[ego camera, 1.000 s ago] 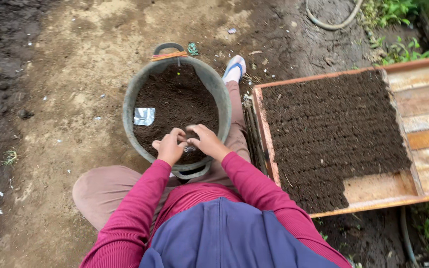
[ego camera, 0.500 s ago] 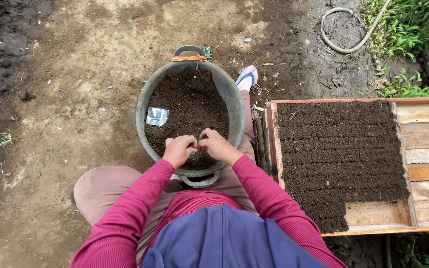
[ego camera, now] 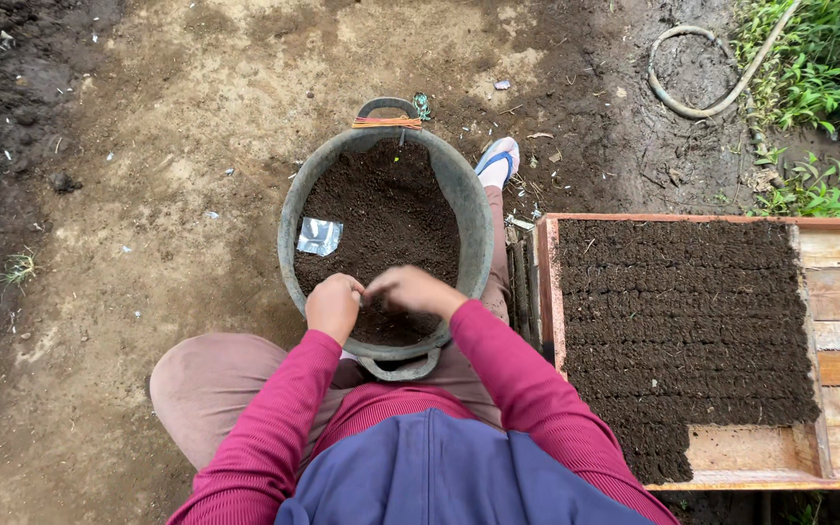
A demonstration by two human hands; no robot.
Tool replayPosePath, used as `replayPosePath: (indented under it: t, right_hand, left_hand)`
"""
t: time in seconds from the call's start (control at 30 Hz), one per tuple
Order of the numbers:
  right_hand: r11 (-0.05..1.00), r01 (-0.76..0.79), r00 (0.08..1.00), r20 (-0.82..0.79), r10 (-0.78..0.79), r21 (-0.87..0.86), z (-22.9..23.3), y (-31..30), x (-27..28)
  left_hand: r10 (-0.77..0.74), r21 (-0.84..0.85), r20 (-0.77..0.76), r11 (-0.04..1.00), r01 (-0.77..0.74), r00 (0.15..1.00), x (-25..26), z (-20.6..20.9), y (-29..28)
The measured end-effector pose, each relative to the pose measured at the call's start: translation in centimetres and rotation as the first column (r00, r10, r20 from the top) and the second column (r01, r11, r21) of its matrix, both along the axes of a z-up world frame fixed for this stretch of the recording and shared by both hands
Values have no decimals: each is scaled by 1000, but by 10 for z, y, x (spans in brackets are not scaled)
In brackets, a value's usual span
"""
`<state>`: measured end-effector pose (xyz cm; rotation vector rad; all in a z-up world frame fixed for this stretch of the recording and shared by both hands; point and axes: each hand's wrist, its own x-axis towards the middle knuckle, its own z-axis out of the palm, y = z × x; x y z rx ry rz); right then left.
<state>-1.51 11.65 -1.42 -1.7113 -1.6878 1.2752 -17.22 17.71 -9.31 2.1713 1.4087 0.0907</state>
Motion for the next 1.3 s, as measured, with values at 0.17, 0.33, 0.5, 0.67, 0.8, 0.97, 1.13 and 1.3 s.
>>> replayPosePath:
  t: [0.17, 0.33, 0.5, 0.67, 0.8, 0.97, 1.13, 1.3]
  right_hand:
    - [984, 155, 897, 407, -176, 84, -106, 14, 12]
    - [997, 18, 761, 646, -59, 71, -114, -14, -4]
    - [562, 589, 412, -383, -827, -580, -130, 5, 27]
    - [509, 659, 14, -668, -744, -553, -23, 26, -11]
    - [424, 881, 193, -658, -728, -211, -70, 39, -5]
    - [545, 836, 395, -624, -675, -60, -26, 25, -27]
    - [734, 670, 726, -313, -613, 116, 4, 15, -22]
    - [978, 142, 982, 105, -159, 154, 77, 1, -12]
  left_hand:
    - [-62, 155, 175, 987, 34, 983, 2, 12, 5]
    - [-89, 118, 247, 991, 61, 965, 7, 24, 0]
    - [-163, 141, 208, 981, 136, 964, 22, -27, -14]
    - [-104, -72, 182, 990, 119, 978, 36, 4, -20]
    - [-109, -122, 196, 983, 134, 975, 38, -16, -14]
    - [-66, -216, 183, 971, 106, 981, 35, -7, -8]
    - [-118, -233, 202, 959, 165, 972, 28, 6, 2]
    - [-220, -132, 225, 958, 253, 949, 13, 38, 26]
